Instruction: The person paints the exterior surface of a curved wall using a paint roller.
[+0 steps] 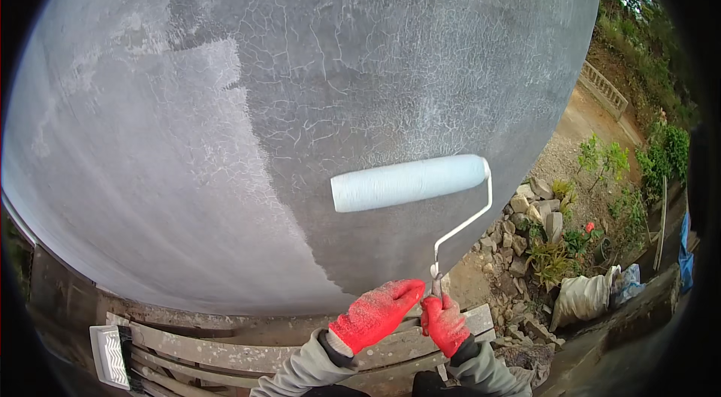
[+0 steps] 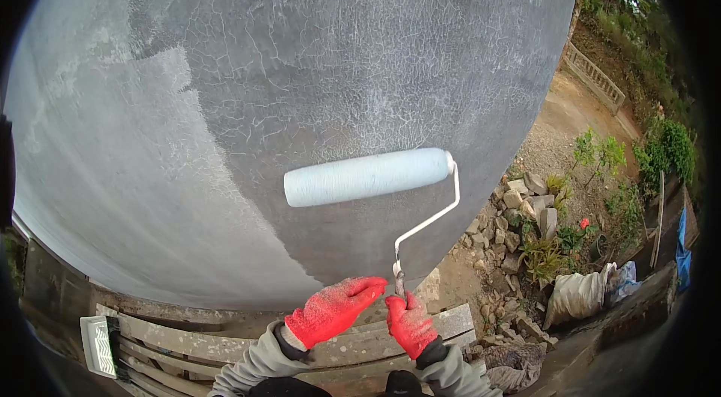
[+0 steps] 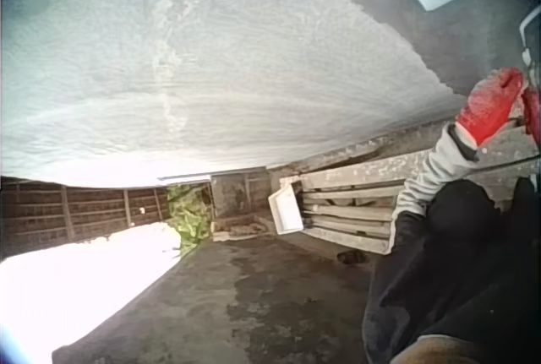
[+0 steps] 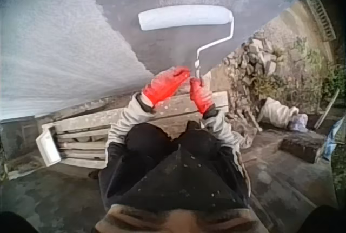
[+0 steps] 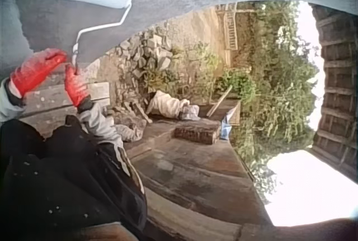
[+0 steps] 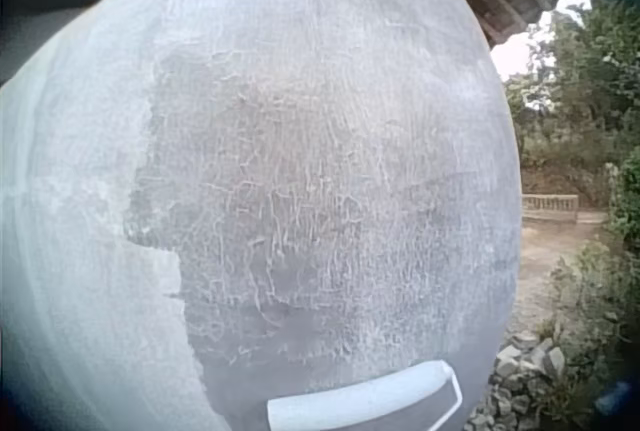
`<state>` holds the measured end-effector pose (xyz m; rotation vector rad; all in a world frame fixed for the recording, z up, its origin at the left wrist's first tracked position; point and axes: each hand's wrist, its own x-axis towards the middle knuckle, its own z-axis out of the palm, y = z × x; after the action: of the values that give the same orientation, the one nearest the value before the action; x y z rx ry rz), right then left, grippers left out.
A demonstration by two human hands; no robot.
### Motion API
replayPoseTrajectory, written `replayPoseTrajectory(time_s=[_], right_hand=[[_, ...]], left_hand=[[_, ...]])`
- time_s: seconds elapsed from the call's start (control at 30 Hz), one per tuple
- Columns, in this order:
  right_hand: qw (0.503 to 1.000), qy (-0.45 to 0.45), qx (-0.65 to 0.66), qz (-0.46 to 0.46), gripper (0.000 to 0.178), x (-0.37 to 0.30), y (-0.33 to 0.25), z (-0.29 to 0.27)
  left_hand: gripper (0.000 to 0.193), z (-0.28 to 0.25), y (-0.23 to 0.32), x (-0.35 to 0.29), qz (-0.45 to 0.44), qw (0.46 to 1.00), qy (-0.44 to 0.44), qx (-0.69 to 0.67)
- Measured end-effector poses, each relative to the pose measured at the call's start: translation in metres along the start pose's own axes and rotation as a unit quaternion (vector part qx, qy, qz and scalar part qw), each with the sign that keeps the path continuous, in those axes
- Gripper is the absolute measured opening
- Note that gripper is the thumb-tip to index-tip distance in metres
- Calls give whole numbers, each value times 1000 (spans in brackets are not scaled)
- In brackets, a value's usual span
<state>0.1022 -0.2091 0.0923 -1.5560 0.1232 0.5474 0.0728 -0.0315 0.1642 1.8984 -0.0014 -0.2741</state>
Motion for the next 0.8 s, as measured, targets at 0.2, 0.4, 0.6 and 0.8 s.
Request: replayPoseTrajectory(time_s=[0.2,0.4,0.6,0.8], right_hand=[[988,72,-113,78,31,10,147,-24],[995,32,-76,48,31,-11,56,-6],[971,-180,96,-123,23,-12,-113,36],[955,-204,102,-188,24,1,-137,78]], left_hand=[[42,9,-33,-11,13,995,-46,82],[39,-5,-25,-18,-15,999,38,32],[35,-22,8,-24,104,981,163,-6],[38,-33,0,-34,47,957,214,-190]])
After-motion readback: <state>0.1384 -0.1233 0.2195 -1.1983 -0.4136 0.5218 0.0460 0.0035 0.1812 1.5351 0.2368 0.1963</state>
